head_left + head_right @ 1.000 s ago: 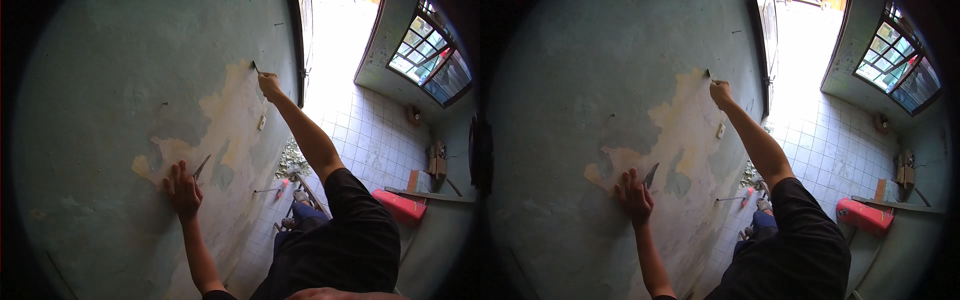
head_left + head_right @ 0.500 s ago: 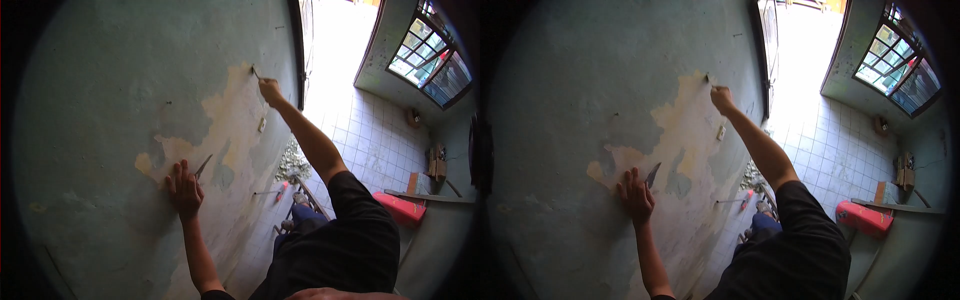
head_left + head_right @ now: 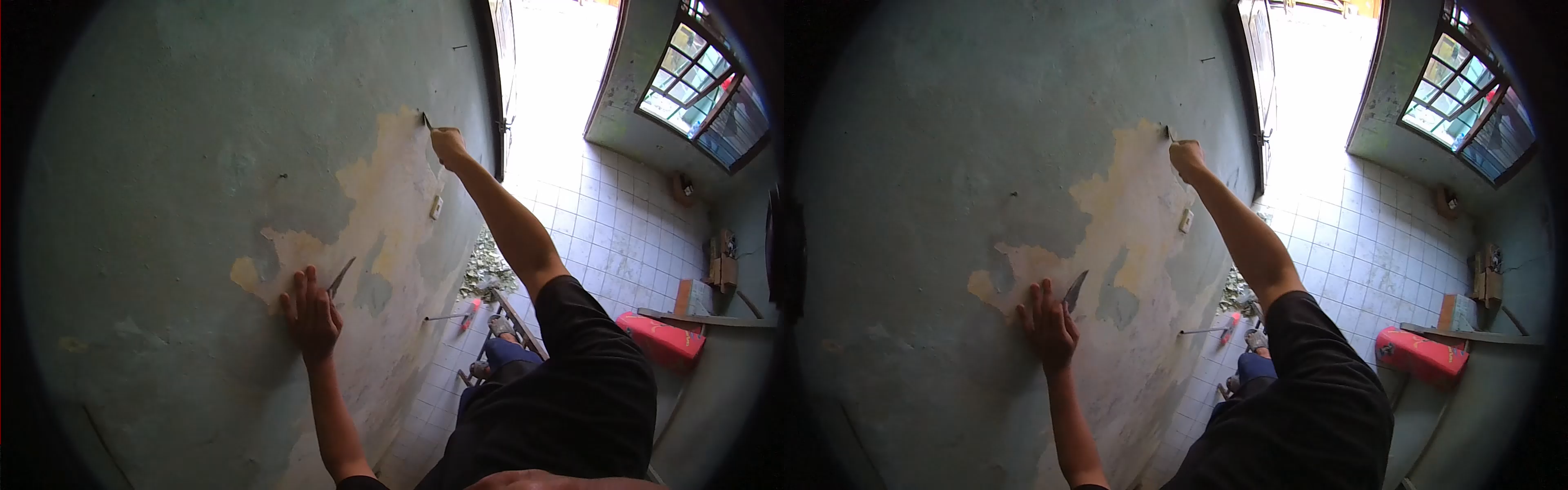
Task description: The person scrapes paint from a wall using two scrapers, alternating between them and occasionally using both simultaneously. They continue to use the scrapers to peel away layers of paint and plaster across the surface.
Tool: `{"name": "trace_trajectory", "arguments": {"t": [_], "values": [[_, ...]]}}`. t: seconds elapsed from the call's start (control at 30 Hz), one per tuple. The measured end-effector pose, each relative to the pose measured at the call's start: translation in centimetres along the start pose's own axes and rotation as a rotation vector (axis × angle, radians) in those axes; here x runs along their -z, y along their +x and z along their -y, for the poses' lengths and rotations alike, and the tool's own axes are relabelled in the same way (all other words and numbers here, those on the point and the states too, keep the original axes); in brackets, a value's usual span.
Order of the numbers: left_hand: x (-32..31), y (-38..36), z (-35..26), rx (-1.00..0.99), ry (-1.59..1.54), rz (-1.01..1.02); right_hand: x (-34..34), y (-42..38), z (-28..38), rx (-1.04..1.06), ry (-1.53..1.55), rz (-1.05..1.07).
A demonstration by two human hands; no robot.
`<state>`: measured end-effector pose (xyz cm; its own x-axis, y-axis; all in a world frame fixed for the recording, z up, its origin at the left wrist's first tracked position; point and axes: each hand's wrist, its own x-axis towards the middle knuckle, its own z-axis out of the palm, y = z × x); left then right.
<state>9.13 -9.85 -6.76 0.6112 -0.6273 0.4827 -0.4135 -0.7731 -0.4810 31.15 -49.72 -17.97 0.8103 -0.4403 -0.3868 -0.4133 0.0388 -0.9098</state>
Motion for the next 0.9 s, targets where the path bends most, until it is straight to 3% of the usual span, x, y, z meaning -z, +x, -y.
{"name": "trace_trajectory", "arguments": {"t": [0.13,0.23,0.37,0.47,0.63,0.73,0.8,0.9], "values": [[-0.4,0.1,-0.3,0.012,0.020,0.002,-1.0,-3.7,-1.0,0.253,0.105,-0.056],[0.1,0.4,-0.2,0.011,0.004,0.006,-0.3,-1.0,-1.1,0.104,0.119,0.056],[0.0,0.3,0.0,0.014,0.016,-0.012,0.5,-3.6,-0.9,0.165,0.087,0.076],[0.5,-0.2,0.0,0.007,-0.003,0.011,0.9,-4.7,-2.0,0.094,0.064,0.105],[0.1,0.3,-0.3,0.028,0.015,-0.015,-1.1,-2.3,-1.5,0.232,0.149,-0.018],[0.5,0.4,-0.3,0.016,-0.002,-0.007,-0.9,-2.0,-1.6,0.049,0.120,0.070],[0.1,0.4,-0.7,0.032,-0.008,-0.021,-1.6,-2.9,-1.7,0.275,0.117,-0.072],[0.1,0.9,-0.1,0.037,0.003,-0.004,-1.9,-0.4,-2.6,0.259,0.099,-0.063]]}}
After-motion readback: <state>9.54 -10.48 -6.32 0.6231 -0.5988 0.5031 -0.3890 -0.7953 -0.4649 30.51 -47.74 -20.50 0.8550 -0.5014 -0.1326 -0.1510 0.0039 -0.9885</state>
